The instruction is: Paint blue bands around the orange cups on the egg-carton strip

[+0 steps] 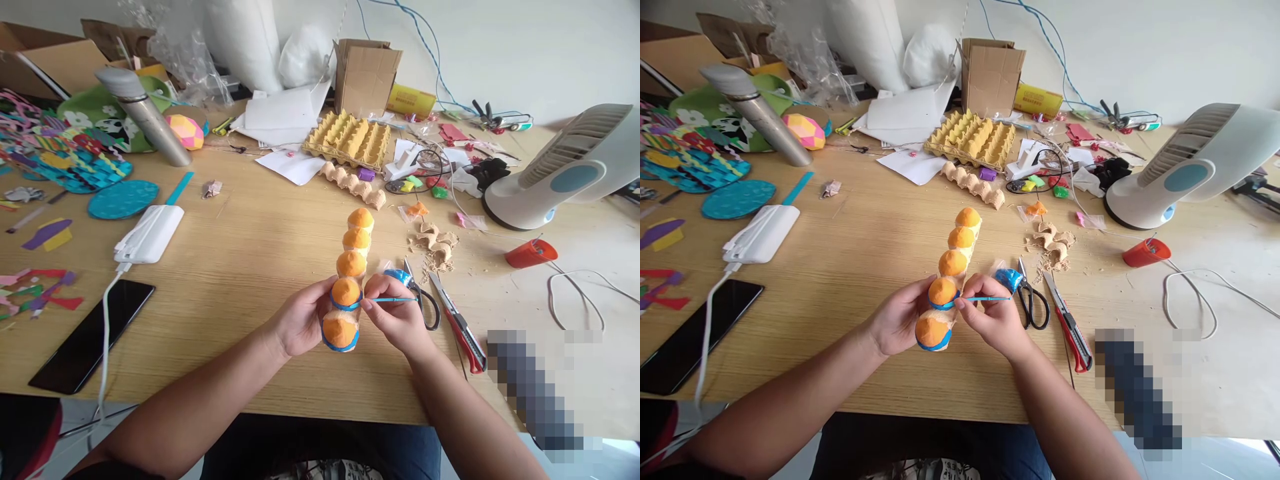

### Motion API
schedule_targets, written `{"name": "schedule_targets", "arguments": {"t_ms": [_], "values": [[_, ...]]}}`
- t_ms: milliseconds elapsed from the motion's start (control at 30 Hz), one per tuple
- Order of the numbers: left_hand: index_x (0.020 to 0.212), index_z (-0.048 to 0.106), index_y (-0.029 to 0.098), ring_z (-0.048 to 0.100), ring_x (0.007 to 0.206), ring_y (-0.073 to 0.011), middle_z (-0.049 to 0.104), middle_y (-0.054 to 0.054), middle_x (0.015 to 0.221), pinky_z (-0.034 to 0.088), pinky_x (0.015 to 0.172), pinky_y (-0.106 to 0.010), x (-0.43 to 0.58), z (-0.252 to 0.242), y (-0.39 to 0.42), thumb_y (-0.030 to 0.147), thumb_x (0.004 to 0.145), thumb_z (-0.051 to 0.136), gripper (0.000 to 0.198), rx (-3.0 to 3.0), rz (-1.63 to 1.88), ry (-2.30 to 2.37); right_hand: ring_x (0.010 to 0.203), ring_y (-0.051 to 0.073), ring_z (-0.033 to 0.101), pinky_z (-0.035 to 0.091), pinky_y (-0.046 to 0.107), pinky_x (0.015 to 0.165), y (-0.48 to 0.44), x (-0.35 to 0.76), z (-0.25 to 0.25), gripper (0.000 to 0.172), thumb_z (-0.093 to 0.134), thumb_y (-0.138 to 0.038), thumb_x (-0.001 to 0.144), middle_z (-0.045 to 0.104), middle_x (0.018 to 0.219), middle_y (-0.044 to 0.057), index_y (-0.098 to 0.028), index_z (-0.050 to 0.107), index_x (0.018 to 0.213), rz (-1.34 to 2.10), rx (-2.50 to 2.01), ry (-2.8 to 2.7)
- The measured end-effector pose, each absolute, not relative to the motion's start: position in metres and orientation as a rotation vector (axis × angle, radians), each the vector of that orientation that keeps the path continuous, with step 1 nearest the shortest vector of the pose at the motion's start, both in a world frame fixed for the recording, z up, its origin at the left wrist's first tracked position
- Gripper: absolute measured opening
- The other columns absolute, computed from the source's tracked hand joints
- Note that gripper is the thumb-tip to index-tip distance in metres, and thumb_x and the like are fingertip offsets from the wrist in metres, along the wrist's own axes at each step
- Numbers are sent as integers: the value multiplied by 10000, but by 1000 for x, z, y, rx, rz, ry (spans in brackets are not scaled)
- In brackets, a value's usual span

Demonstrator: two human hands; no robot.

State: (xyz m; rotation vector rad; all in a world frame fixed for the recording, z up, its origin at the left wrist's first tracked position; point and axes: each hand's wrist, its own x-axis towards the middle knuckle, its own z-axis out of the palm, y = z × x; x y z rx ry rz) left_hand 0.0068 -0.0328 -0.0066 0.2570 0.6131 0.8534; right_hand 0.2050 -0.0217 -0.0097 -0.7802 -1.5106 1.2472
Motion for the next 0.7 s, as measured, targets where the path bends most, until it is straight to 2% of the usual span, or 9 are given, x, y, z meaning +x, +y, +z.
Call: {"name": "schedule_targets", "arguments": {"t_ms": [167, 267, 500, 700], "values": [[985, 804, 178, 751, 825, -169, 797, -53, 885, 609, 796, -273, 8, 2, -33, 333, 1061, 611, 260, 180, 817, 646, 713, 155, 550, 458, 294, 658, -20, 207, -9, 239, 782, -354, 985, 614, 779, 1, -234, 653, 822, 1285, -677, -1508], [991, 799, 152, 742, 800, -156, 807, -60, 906, 616, 772, -265, 7, 4, -32, 315, 1042, 643, 232, 151, 806, 620, 733, 162, 567, 470, 302, 681, -20, 207, -7, 224, 785, -338, 982, 612, 766, -3, -239, 662, 823, 1253, -604, -1550], [1034, 795, 104, 754, 814, -168, 815, -96, 935, 636, 810, -278, 7, 0, -33, 308, 1067, 593, 289, 170, 831, 619, 719, 158, 547, 443, 303, 668, -23, 207, -6, 197, 778, -279, 986, 601, 766, -8, -241, 667, 827, 1109, -713, -1625], [996, 799, 122, 736, 768, -175, 799, -74, 875, 630, 725, -277, 5, 0, -33, 347, 1003, 700, 246, 196, 770, 543, 757, 173, 551, 462, 323, 705, -22, 208, -7, 219, 770, -336, 992, 591, 784, -3, -243, 655, 831, 1264, -600, -1552]]}}
